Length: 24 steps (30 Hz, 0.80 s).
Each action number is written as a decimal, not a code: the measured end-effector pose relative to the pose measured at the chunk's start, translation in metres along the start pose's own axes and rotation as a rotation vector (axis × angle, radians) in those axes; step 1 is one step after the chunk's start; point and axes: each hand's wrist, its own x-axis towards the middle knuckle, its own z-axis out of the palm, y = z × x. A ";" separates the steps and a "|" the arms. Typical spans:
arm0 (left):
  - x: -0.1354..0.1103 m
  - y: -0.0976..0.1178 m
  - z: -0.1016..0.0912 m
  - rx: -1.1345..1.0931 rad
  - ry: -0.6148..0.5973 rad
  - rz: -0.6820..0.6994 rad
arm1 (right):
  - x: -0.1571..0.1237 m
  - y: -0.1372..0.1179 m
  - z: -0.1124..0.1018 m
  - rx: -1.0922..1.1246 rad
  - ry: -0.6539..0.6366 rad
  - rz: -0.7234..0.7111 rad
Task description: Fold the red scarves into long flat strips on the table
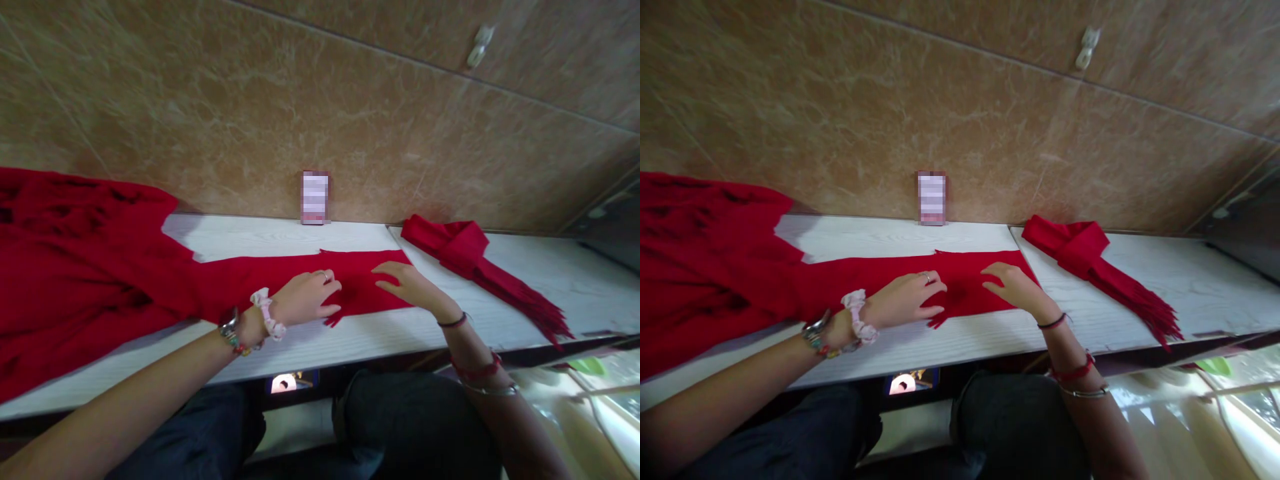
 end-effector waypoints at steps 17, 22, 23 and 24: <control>0.011 0.035 0.004 0.229 -0.070 0.082 | -0.035 -0.016 0.015 -0.318 0.112 -0.254; 0.010 0.031 0.004 0.283 -0.010 0.099 | -0.035 -0.018 0.013 -0.379 0.160 -0.245; 0.010 0.030 0.004 0.294 0.004 0.105 | -0.036 -0.018 0.012 -0.387 0.180 -0.258; 0.010 0.029 0.005 0.303 0.014 0.110 | -0.037 -0.018 0.011 -0.394 0.195 -0.273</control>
